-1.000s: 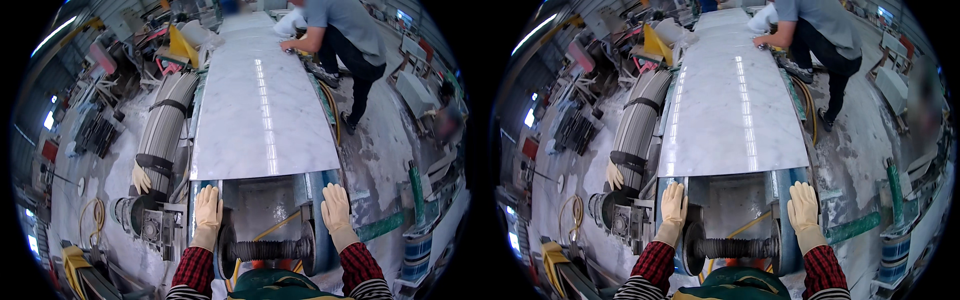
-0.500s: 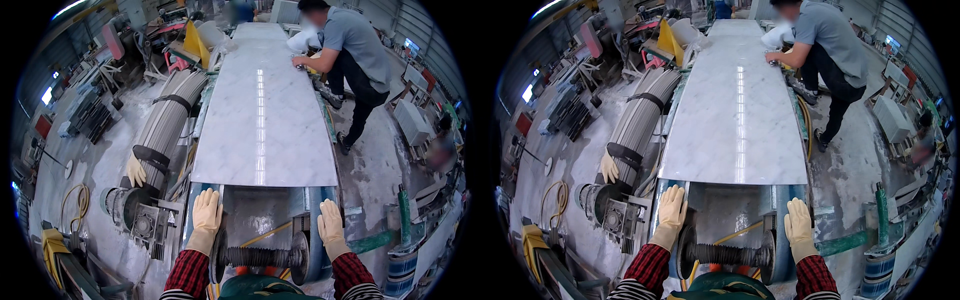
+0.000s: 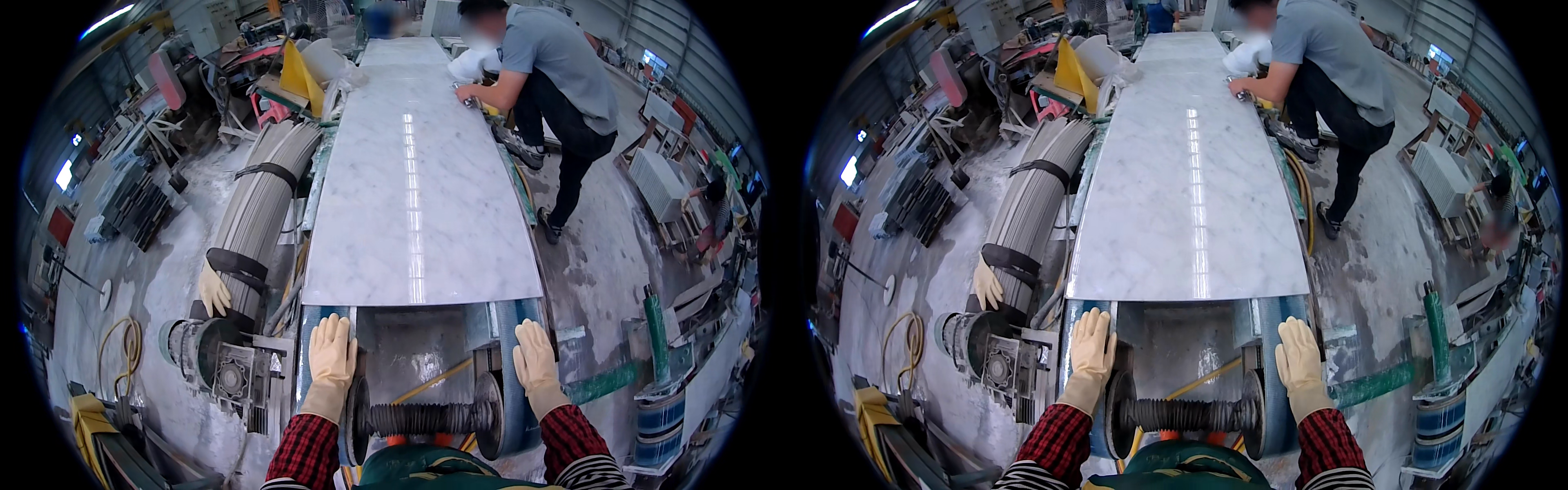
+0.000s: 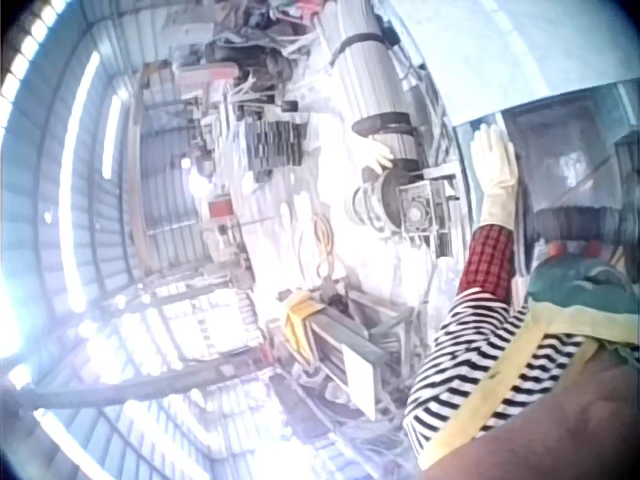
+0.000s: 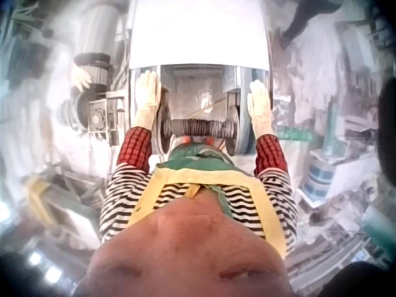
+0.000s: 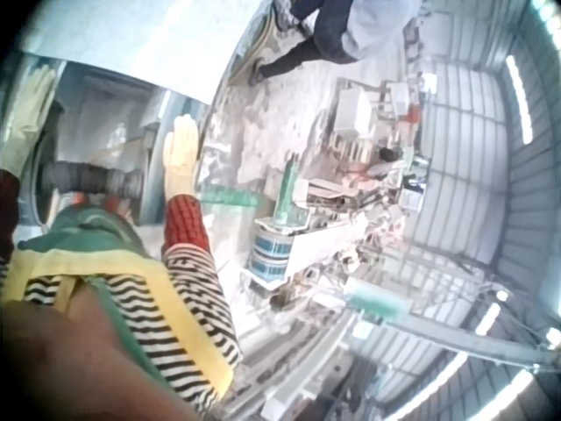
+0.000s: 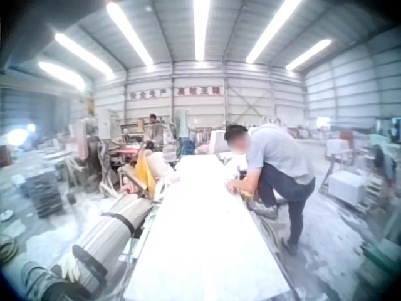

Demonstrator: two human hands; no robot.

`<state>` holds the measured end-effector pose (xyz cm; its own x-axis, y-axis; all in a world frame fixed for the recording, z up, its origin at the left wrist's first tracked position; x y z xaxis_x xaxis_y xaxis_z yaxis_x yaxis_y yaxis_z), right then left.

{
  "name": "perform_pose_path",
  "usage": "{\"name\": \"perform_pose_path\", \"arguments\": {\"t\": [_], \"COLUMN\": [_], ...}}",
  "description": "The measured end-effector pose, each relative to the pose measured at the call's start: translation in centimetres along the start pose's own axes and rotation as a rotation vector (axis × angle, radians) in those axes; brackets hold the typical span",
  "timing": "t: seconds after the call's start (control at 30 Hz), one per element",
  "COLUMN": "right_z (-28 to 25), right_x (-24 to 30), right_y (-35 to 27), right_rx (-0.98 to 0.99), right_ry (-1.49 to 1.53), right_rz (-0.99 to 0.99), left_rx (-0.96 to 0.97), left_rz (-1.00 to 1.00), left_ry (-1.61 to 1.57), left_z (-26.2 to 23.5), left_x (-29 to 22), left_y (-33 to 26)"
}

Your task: The person feeds large rectangular stone tiles into a grinding machine using both hands. They guide the tiles through the rollers and retrieve them from the other side, repeating this process for multiple tiles in a continuous loop.

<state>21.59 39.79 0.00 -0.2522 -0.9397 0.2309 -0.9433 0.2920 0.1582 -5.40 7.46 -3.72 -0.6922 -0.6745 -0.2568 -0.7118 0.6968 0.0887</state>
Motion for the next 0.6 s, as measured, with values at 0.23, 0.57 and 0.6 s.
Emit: {"name": "perform_pose_path", "arguments": {"t": [0.23, 0.57, 0.6], "right_z": [-0.1, -0.1, -0.2], "right_x": [-0.3, -0.6, -0.4], "right_y": [-0.4, -1.1, -1.0], "right_rx": [-0.015, -0.055, -0.056], "right_ry": [0.021, 0.011, 0.013], "right_rz": [0.015, 0.013, 0.010], "left_rx": [-0.007, 0.035, 0.014], "left_rz": [-0.002, -0.010, -0.003], "left_ry": [0.050, 0.026, 0.043], "left_z": [0.6, 0.6, 0.5], "left_x": [0.2, -0.1, 0.0], "left_y": [-0.4, -0.7, -0.9]}}
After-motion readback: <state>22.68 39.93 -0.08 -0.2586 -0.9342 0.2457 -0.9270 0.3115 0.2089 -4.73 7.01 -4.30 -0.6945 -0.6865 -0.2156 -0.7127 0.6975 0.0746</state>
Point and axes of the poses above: each hand's wrist, its own y-axis towards the middle knuckle, its own z-axis out of the palm, x = y × z, the point moved 10 cm from there along y, towards the middle knuckle, and after that the axes turned 13 degrees about x, right-handed, at the moved point
